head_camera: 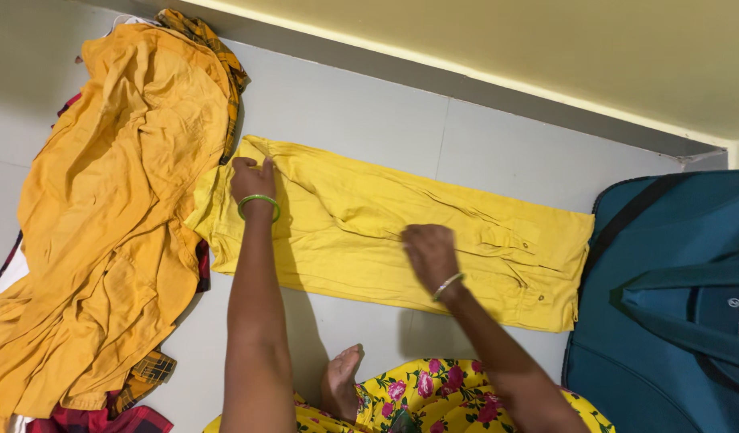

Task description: The person folds a yellow long-sleeved shirt by hand on the floor, smoothing the fabric, folding in the sleeves, and then folding the body of the shirt into a square, ending by fastening the top button.

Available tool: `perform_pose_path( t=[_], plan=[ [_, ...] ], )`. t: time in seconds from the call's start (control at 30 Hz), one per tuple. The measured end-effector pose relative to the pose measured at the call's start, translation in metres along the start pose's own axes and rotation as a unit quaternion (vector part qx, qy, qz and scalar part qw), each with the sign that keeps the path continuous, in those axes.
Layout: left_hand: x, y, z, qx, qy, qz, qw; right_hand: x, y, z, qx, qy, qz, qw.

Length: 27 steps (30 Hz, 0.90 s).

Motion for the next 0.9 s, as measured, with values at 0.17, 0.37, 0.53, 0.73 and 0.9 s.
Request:
perform_pose_path(
  t=[0.17,0.37,0.53,0.73,0.9],
  plan=[
    [0.000,0.012,-0.002,-0.032,-0.010,0.060,0.998,-0.034,-0.066,-0.038,-0.019,-0.012,0.047,0.999],
    [-0.004,0.019,-0.009,-0.037,-0.004,0.064,0.997,-0.060,-0.091,-0.066,0.019,-0.036,0.024,0.999],
    [-0.009,0.016,-0.014,-0.009,-0.004,0.039,0.999,-0.068,-0.086,-0.073,0.047,-0.021,0.011,0.999],
    [-0.016,0.011,-0.019,-0.014,0.001,0.029,0.999,-0.063,-0.086,-0.067,0.035,-0.026,0.021,0.999],
    [-0.022,0.009,-0.025,-0.014,-0.001,0.037,0.999,-0.053,-0.088,-0.058,0.032,-0.019,0.082,0.996]
  ],
)
Point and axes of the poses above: each hand's wrist, its own x-axis away from the middle knuckle, its own z-axis out of the back of the hand, y = z × x, the point moved 4 cm from there along -x, towards the middle knuckle, and after that the axes turned 3 degrees about x, right-handed, at the moved point
